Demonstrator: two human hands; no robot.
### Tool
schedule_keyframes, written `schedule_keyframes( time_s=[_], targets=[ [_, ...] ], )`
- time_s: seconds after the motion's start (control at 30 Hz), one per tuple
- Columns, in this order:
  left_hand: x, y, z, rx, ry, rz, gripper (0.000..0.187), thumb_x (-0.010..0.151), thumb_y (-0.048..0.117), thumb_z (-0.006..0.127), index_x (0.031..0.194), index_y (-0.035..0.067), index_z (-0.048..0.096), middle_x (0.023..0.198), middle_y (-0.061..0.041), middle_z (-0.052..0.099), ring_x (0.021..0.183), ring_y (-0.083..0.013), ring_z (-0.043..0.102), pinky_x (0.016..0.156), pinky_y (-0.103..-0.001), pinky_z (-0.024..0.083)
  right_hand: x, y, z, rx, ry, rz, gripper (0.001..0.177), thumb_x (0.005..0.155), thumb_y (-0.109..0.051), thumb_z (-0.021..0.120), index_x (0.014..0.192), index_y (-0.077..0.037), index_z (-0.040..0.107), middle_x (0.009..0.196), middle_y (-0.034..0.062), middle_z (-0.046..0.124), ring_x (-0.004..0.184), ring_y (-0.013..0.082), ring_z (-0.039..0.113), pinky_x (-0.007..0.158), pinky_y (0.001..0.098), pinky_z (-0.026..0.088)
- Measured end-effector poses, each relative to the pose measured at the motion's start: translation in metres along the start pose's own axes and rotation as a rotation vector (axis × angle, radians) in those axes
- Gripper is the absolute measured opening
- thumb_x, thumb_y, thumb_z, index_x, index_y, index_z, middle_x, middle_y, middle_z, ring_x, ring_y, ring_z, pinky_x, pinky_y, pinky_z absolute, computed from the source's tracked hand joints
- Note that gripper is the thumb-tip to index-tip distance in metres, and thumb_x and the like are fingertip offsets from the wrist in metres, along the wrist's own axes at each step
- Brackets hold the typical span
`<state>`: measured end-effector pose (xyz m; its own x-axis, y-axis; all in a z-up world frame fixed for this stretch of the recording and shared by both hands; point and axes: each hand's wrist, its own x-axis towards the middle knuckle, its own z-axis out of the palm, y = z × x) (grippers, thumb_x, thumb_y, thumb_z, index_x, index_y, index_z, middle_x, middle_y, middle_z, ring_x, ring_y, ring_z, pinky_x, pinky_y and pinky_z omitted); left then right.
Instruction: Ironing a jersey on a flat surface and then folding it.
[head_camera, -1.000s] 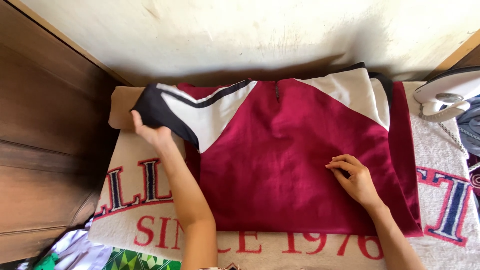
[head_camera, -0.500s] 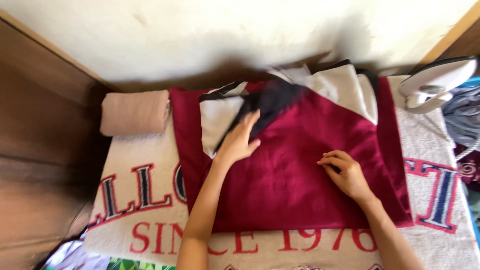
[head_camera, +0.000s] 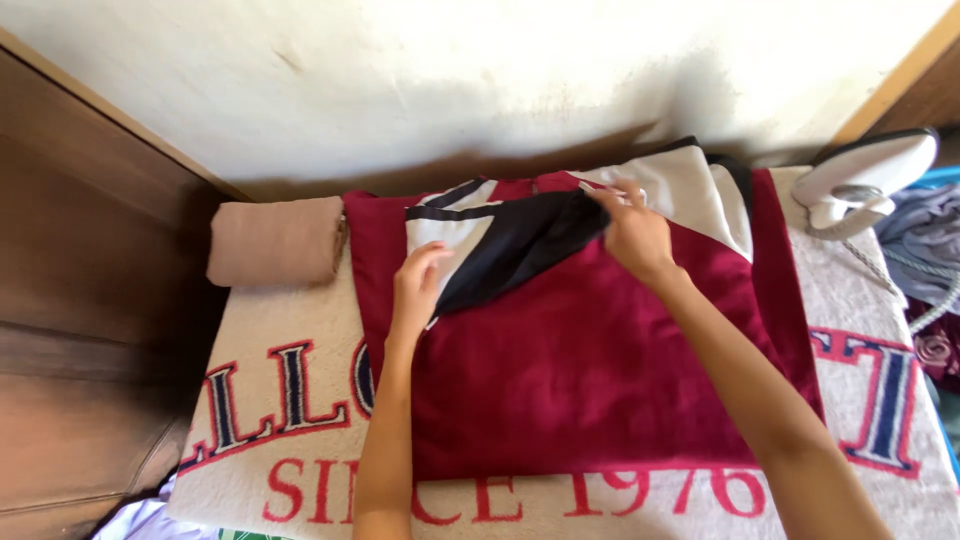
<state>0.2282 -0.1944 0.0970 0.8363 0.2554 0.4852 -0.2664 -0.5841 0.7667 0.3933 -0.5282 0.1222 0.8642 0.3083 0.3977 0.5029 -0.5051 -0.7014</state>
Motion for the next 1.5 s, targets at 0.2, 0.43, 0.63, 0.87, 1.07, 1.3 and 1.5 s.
schedule_keyframes(
  time_s=[0.2, 0.43, 0.63, 0.87, 1.07, 1.3, 1.5],
  targets=[
    [-0.001, -0.083, 0.005, 0.519, 0.093, 0.073, 0.025, 0.099, 0.017, 0.07, 0.121, 0.007, 0.076, 0.148, -0.028, 0.047, 0.129, -0.0474, 0.055, 0.106, -0.052, 0.047, 0.043, 0.005, 0.037, -0.42, -0.38, -0.509, 0.062, 0.071, 0.005, 0.067, 0.126, -0.023, 0.069, 0.132, 0.0075, 0.064, 0.082, 0.0337, 0.069, 0.06, 0.0476, 0.055],
    [0.055, -0.12, -0.016, 0.272, 0.151, -0.743, 0.058, 0.088, 0.041, 0.077, 0.125, 0.0, 0.059, 0.116, -0.024, 0.073, 0.112, -0.0359, 0.069, 0.096, -0.043, 0.053, -0.035, -0.013, -0.02, -0.385, 0.049, -0.442, 0.044, 0.07, 0.001, 0.068, 0.112, -0.015, 0.071, 0.112, 0.0074, 0.062, 0.081, 0.0296, 0.068, 0.063, 0.0422, 0.055],
    [0.072, -0.171, -0.01, 0.384, 0.107, -0.67, 0.037, 0.089, 0.035, 0.069, 0.105, 0.002, 0.071, 0.104, -0.022, 0.076, 0.103, -0.0372, 0.073, 0.09, -0.047, 0.055, -0.091, 0.008, -0.033, -0.458, -0.014, -0.206, 0.022, 0.085, -0.006, 0.071, 0.104, -0.015, 0.077, 0.112, 0.0041, 0.065, 0.065, 0.0257, 0.067, 0.051, 0.0395, 0.053],
    [0.066, -0.176, -0.017, 0.509, 0.155, -0.621, 0.04, 0.097, 0.044, 0.061, 0.103, 0.005, 0.069, 0.101, -0.023, 0.073, 0.102, -0.0453, 0.069, 0.089, -0.054, 0.053, -0.082, 0.011, -0.045, -0.392, -0.105, -0.051, 0.012, 0.091, -0.021, 0.072, 0.101, -0.018, 0.077, 0.108, -0.0008, 0.065, 0.093, 0.0223, 0.07, 0.068, 0.0396, 0.057],
    [0.036, -0.081, 0.001, 0.829, 0.031, -0.633, 0.032, 0.103, 0.033, 0.054, 0.118, 0.004, 0.059, 0.107, -0.025, 0.072, 0.1, -0.0505, 0.068, 0.085, -0.063, 0.052, -0.071, -0.01, -0.037, -0.516, -0.058, -0.301, 0.039, 0.078, -0.029, 0.079, 0.116, -0.019, 0.078, 0.122, 0.0043, 0.065, 0.113, 0.0285, 0.059, 0.086, 0.045, 0.051],
    [0.029, -0.028, 0.012, 0.917, 0.079, -0.579, 0.034, 0.107, 0.031, 0.057, 0.123, 0.001, 0.053, 0.129, -0.023, 0.06, 0.112, -0.0456, 0.063, 0.084, -0.062, 0.052, -0.044, 0.07, -0.055, -0.074, 0.013, -0.081, 0.018, 0.096, -0.003, 0.061, 0.11, -0.006, 0.072, 0.117, 0.0173, 0.067, 0.107, 0.0368, 0.065, 0.091, 0.0455, 0.055],
    [0.032, 0.022, 0.055, 0.891, 0.022, -0.151, 0.04, 0.095, 0.032, 0.065, 0.125, 0.008, 0.057, 0.148, -0.015, 0.047, 0.139, -0.0398, 0.043, 0.104, -0.064, 0.038, 0.055, 0.24, -0.057, -0.29, 0.26, 0.092, 0.021, 0.106, -0.012, 0.058, 0.116, -0.001, 0.072, 0.119, 0.0254, 0.071, 0.116, 0.0444, 0.065, 0.101, 0.0524, 0.052]
  ],
)
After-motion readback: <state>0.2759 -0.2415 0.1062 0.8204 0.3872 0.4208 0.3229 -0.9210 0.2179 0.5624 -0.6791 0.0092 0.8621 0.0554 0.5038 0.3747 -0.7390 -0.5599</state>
